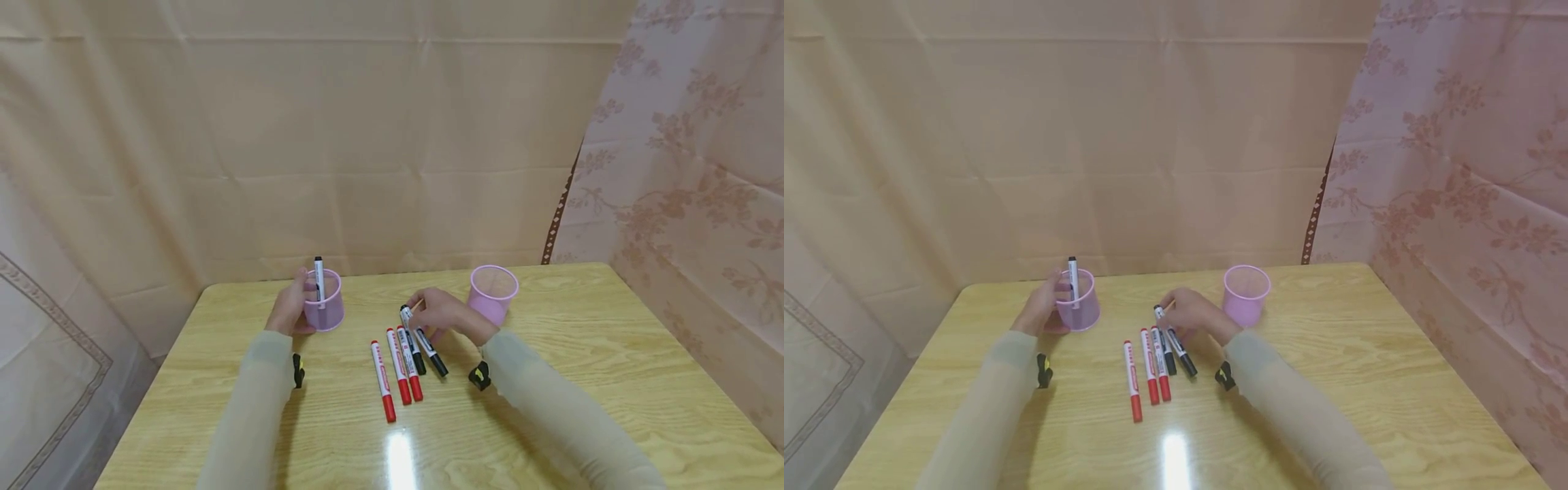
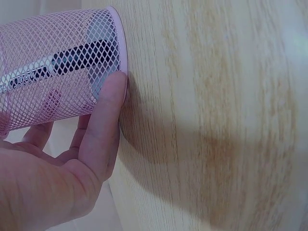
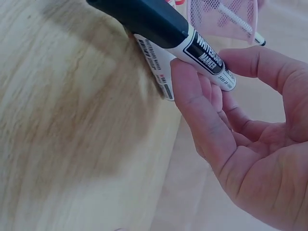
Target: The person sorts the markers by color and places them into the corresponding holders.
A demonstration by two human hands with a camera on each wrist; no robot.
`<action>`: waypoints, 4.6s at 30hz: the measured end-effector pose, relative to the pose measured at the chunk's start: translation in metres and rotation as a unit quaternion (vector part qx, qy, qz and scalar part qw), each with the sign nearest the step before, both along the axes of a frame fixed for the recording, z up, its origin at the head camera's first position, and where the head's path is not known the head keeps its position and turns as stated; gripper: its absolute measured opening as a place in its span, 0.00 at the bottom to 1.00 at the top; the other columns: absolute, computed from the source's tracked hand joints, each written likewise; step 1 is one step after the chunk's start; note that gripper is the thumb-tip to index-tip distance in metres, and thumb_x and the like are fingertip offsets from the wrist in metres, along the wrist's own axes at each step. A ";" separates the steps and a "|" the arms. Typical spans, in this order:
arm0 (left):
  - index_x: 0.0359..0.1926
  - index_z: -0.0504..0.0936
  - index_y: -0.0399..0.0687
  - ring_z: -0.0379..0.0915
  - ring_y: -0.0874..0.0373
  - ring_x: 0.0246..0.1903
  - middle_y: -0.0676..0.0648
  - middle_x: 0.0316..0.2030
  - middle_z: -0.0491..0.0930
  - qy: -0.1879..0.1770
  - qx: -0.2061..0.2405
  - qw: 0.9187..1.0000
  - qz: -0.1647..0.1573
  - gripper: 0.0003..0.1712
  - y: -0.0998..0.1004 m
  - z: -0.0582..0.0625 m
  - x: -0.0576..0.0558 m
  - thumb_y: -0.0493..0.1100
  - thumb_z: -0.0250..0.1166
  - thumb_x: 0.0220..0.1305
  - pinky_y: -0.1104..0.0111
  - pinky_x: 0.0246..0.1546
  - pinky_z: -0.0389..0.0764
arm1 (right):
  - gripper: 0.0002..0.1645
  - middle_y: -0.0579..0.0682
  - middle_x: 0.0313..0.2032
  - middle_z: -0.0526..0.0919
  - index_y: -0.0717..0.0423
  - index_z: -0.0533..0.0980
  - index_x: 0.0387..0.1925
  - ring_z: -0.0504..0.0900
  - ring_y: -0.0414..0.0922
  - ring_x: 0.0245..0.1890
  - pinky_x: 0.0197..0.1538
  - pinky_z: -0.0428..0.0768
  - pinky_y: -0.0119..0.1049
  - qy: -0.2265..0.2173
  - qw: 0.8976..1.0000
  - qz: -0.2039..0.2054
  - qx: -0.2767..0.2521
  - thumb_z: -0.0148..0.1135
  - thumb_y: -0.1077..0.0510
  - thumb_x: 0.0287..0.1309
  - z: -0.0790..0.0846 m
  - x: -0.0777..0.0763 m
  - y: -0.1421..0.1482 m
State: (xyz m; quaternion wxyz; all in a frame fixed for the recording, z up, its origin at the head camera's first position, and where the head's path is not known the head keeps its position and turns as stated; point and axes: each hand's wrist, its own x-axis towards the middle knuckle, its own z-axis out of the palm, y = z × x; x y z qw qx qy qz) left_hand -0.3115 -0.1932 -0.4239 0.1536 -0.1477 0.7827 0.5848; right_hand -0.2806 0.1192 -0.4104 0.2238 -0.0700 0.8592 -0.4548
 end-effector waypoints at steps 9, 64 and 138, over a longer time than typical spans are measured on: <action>0.73 0.66 0.47 0.64 0.38 0.61 0.37 0.73 0.61 0.006 -0.002 1.000 0.003 0.48 0.000 0.000 -0.001 0.76 0.30 0.72 0.51 0.44 0.84 | 0.24 0.54 0.39 0.79 0.63 0.73 0.56 0.81 0.47 0.30 0.31 0.87 0.48 0.021 1.000 0.013 -0.012 0.68 0.66 0.57 0.017 -0.001 -0.001; 0.75 0.64 0.50 0.61 0.37 0.63 0.35 0.72 0.59 -0.002 0.006 1.000 0.005 0.50 -0.006 -0.006 -0.003 0.78 0.30 0.70 0.53 0.44 0.84 | 0.23 0.52 0.49 0.79 0.59 0.74 0.55 0.81 0.47 0.45 0.45 0.85 0.35 0.298 0.931 0.128 -0.167 0.67 0.70 0.59 0.062 0.010 -0.080; 0.74 0.66 0.48 0.65 0.39 0.61 0.35 0.69 0.65 0.014 0.027 1.000 -0.004 0.50 -0.004 -0.004 0.001 0.78 0.30 0.71 0.50 0.48 0.82 | 0.19 0.53 0.45 0.81 0.63 0.74 0.52 0.82 0.46 0.46 0.48 0.83 0.30 0.378 0.894 0.196 -0.137 0.65 0.73 0.60 0.033 -0.031 -0.137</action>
